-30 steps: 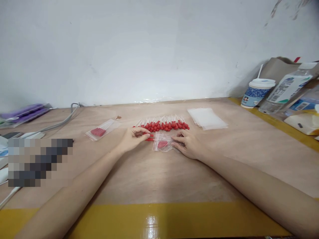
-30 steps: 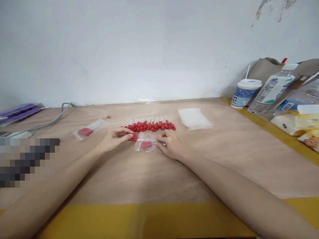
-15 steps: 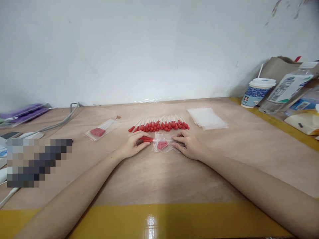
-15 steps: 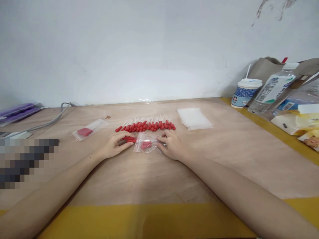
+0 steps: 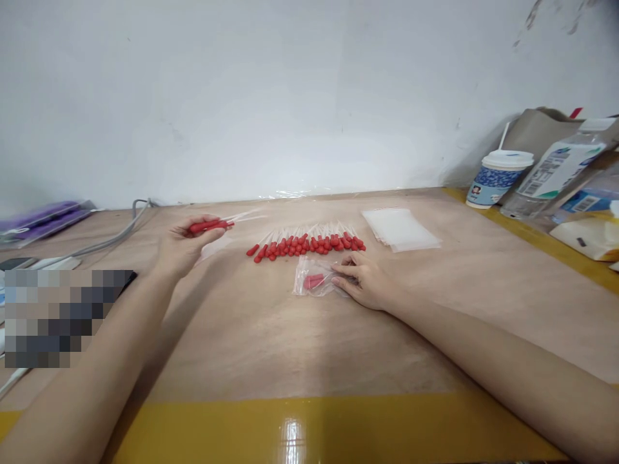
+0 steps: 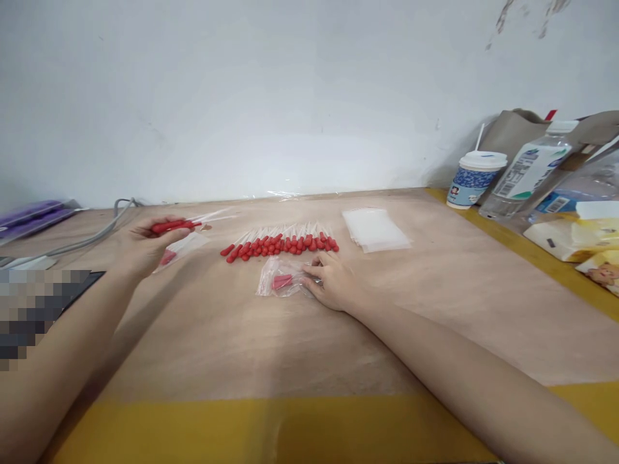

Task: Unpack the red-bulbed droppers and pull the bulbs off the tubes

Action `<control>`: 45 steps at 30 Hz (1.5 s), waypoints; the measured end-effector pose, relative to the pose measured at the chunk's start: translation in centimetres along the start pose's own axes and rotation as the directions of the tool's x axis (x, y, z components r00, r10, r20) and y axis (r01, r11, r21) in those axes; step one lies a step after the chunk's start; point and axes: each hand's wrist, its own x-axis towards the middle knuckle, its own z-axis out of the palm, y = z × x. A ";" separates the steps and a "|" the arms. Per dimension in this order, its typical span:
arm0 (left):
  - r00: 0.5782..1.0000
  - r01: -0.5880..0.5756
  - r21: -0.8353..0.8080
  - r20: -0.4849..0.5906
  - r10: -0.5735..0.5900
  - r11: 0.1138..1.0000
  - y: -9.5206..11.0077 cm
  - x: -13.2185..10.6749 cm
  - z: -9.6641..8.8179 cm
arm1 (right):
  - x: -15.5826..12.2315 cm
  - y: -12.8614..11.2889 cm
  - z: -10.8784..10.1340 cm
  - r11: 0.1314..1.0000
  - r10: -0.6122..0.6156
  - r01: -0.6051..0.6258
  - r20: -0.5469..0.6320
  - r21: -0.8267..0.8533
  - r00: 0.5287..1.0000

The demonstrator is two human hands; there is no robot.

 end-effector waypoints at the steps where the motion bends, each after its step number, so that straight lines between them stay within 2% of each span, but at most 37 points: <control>1: 0.997 -0.008 0.018 -0.071 0.009 1.000 -0.4 0.0 0.7 | 0.0 0.0 0.0 1.000 0.000 0.000 0.001 -0.001 1.000; 3: 0.992 -0.039 0.066 -0.113 0.047 0.997 -1.3 -0.4 2.7 | 0.0 0.0 0.0 1.000 -0.002 0.002 0.006 -0.002 1.000; 7: 0.991 -0.127 0.234 0.061 0.116 0.964 -2.6 -1.7 6.4 | 0.0 -0.1 -0.2 1.000 0.004 -0.004 0.009 -0.013 1.000; 11: 0.980 -0.182 0.415 0.149 0.130 0.892 -2.3 -2.6 7.9 | 0.0 -0.2 -0.2 0.999 0.012 -0.011 0.007 -0.032 1.000; 13: 0.982 -0.177 0.456 0.145 0.123 0.872 -1.9 -2.8 8.2 | 0.0 -0.3 -0.3 0.999 0.015 -0.015 0.007 -0.034 1.000; 19: 0.992 -0.085 0.445 0.117 0.036 0.892 -1.3 -2.7 7.8 | 0.1 -0.5 -0.4 0.999 0.017 -0.016 0.016 -0.038 1.000; 21: 0.990 -0.119 0.505 0.124 0.064 0.855 -1.7 -2.4 7.4 | 0.1 -0.5 -0.4 0.999 0.011 -0.011 0.009 -0.036 1.000; 23: 0.973 -0.213 0.534 0.196 0.125 0.818 -2.4 -2.2 7.0 | 0.0 -0.4 -0.4 0.999 0.006 -0.006 0.009 -0.032 1.000; 25: 0.937 -0.287 0.492 0.324 0.133 0.822 -3.1 -2.2 6.7 | 0.0 -0.4 -0.4 1.000 0.002 -0.002 0.013 -0.031 1.000; 28: 0.886 -0.261 0.441 0.464 0.031 0.859 -3.8 -2.6 6.6 | 0.1 -0.5 -0.5 0.999 0.003 -0.002 0.017 -0.033 1.000; 30: 0.868 -0.249 0.460 0.496 -0.015 0.852 -3.9 -2.8 6.8 | 0.1 -0.5 -0.5 0.999 0.012 -0.012 0.020 -0.030 1.000; 32: 0.855 -0.271 0.468 0.518 -0.012 0.841 -4.1 -2.9 7.2 | 0.1 -0.6 -0.5 1.000 0.011 -0.010 0.019 -0.025 1.000; 34: 0.859 -0.275 0.451 0.511 0.007 0.849 -4.3 -2.7 7.6 | 0.1 -0.6 -0.5 1.000 0.003 -0.003 0.016 -0.019 1.000; 38: 0.915 -0.193 0.390 0.403 0.021 0.900 -5.1 -2.1 8.0 | 0.1 -0.5 -0.5 1.000 0.003 -0.003 0.025 -0.006 1.000; 41: 0.935 -0.155 0.367 0.353 0.016 0.917 -5.2 -2.1 7.7 | 0.1 -0.4 -0.6 1.000 -0.011 0.011 0.046 0.002 0.999; 43: 0.956 -0.209 0.395 0.275 0.103 0.895 -4.6 -2.7 7.3 | 0.1 -0.3 -0.8 1.000 -0.026 0.026 0.063 0.001 0.998; 45: 0.945 -0.325 0.422 0.177 0.275 0.846 -3.5 -3.9 7.0 | 0.0 -0.3 -1.1 0.999 -0.047 0.047 0.080 0.001 0.996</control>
